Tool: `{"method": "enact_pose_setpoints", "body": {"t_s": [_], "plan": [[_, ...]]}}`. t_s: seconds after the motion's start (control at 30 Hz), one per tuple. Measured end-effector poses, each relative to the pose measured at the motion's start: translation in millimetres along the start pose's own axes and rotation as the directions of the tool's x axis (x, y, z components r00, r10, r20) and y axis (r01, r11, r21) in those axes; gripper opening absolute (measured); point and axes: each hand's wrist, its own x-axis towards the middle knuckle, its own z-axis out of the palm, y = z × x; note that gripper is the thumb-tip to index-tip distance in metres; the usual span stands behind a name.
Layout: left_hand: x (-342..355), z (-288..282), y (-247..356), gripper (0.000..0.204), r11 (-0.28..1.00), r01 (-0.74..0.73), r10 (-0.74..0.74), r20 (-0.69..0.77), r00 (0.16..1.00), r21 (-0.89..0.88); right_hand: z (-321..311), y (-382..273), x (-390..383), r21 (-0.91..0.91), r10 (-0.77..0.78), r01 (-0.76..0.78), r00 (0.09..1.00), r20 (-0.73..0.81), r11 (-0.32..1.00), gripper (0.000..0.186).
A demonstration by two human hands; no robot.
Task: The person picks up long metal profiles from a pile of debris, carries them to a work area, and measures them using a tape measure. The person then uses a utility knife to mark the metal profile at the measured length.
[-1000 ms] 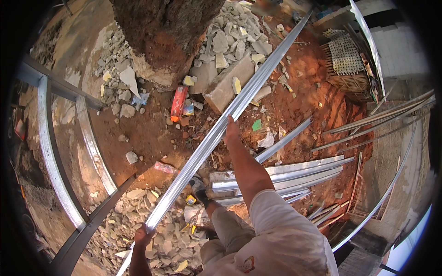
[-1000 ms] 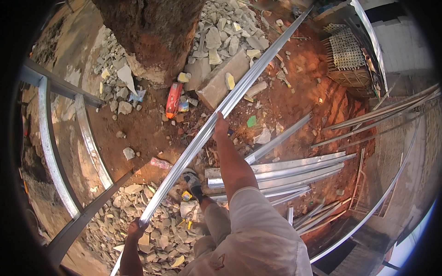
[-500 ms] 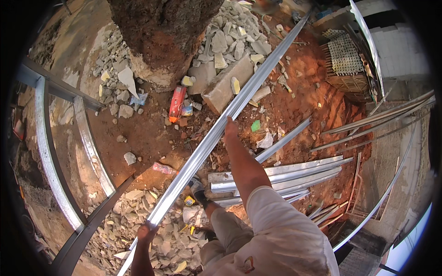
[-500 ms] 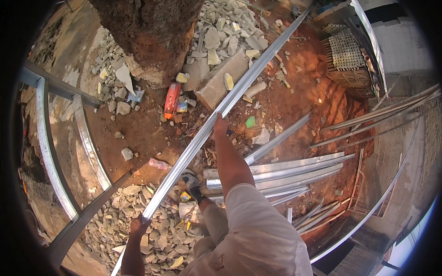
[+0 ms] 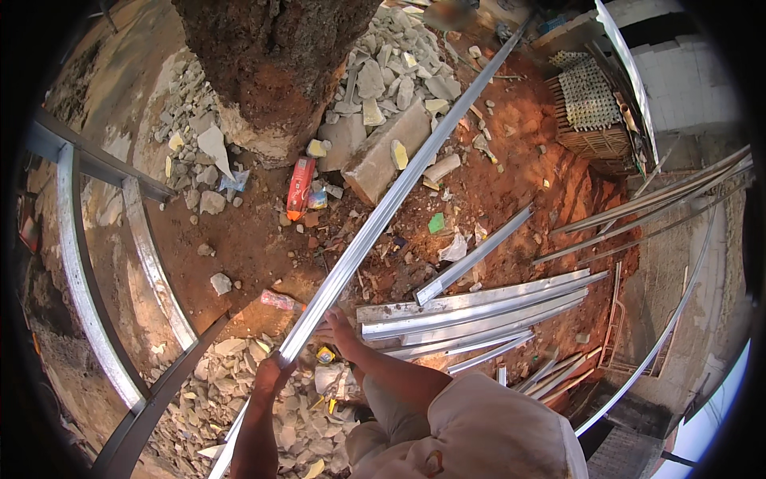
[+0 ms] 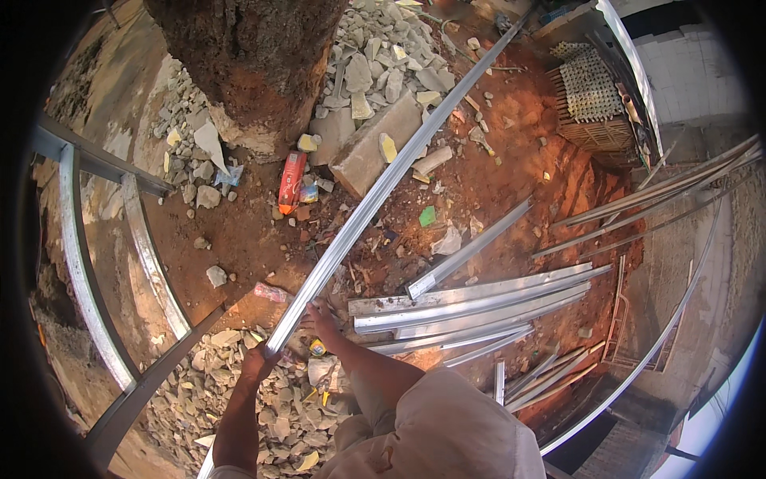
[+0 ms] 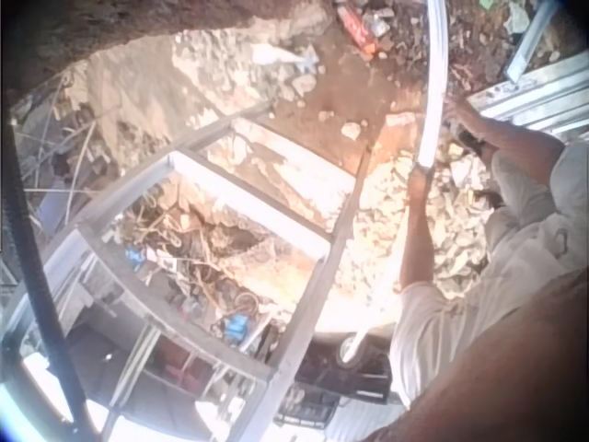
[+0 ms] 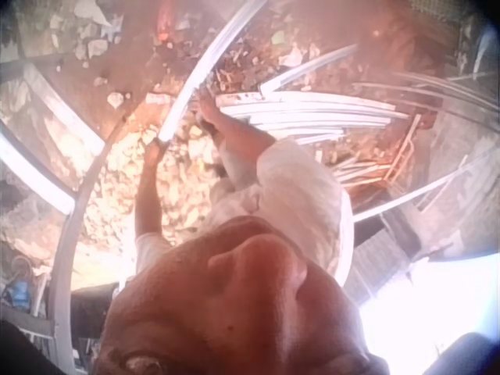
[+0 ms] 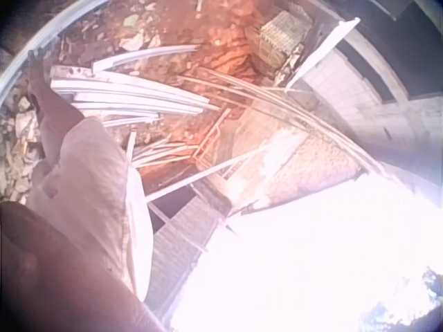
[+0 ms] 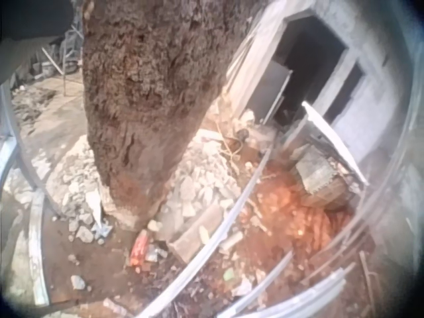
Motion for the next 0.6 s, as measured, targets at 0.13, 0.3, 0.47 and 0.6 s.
{"method": "enact_pose_setpoints", "body": {"t_s": [0.13, 0.3, 0.47, 0.6], "plan": [[29.3, 7.1, 52.6, 0.049, 0.996, 0.081, -0.082, 0.013, 0.997, 0.038, 24.6, 84.7, -62.5, 0.007, 0.175, -0.178, 0.971, 0.163, 0.984, 0.068], [73.8, 19.5, 127.6, 0.049, 0.992, -0.077, 0.072, -0.058, 0.996, -0.098, 53.0, 98.1, -102.4, -0.186, 0.247, -0.209, 0.945, 0.215, 0.96, 0.074], [90.9, 19.5, 182.8, 0.047, 0.955, -0.228, 0.214, -0.093, 0.972, -0.189, 57.1, 76.9, -67.6, -0.034, 0.02, -0.017, 0.997, 0.069, 0.999, 0.07], [99.7, 20.4, 182.9, 0.05, 0.943, -0.23, 0.21, -0.105, 0.972, -0.241, 51.7, 44.9, -71.5, -0.12, 0.057, -0.054, 0.998, 0.015, 0.991, 0.059]]}}
